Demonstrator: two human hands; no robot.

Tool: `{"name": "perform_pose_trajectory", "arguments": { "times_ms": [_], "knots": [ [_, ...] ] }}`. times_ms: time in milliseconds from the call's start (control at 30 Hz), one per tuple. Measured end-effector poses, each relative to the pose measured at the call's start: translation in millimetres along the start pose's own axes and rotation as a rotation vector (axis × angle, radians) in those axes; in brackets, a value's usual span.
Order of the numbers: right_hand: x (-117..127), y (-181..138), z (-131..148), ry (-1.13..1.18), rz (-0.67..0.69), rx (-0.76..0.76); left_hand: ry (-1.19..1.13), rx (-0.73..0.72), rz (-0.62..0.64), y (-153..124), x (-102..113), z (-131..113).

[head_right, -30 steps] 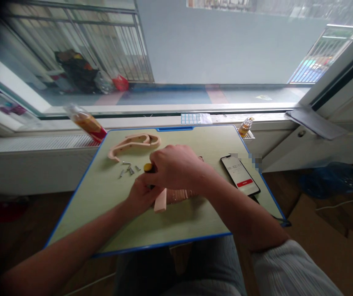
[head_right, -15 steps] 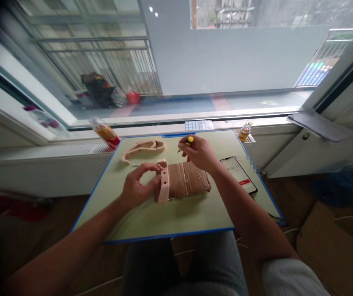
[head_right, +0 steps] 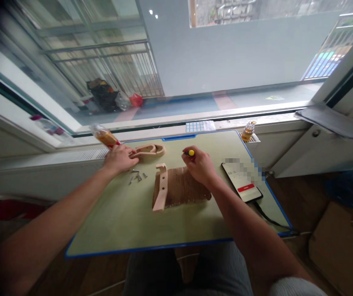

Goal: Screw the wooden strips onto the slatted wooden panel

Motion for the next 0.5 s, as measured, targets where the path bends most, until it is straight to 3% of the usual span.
{"name": "perform_pose_trajectory", "arguments": {
  "times_ms": [200,367,433,500],
  "knots": [
    [-0.9,0.0,-0.6,-0.002,0.002,0.007,0.037,-0.024,0.054,0.2,4.3,-11.5],
    [0.5,-0.3,1.1,0.054,0.013,0.025,-0.018,0.002,0.069,-4.5,31.6,-8.8],
    [0.7,-0.4,1.8,0.073,0.008,0.032,-0.147,0.026,0.121,-7.0,48.1,-11.1],
    [1.1,-0.4,3.8,0.085,-0.009,0.038,-0.407,0.038,0.283,-12.7,64.5,-20.9]
  ]
}}
Point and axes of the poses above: each hand's wrist, its own y-axis towards the middle knuckle, its own x-axis out of the back of the hand, z = x × y, the point moved 2 cm from there along y, towards the middle knuckle, and after that the axes turned 13 degrees about x, right-handed, at the moved point
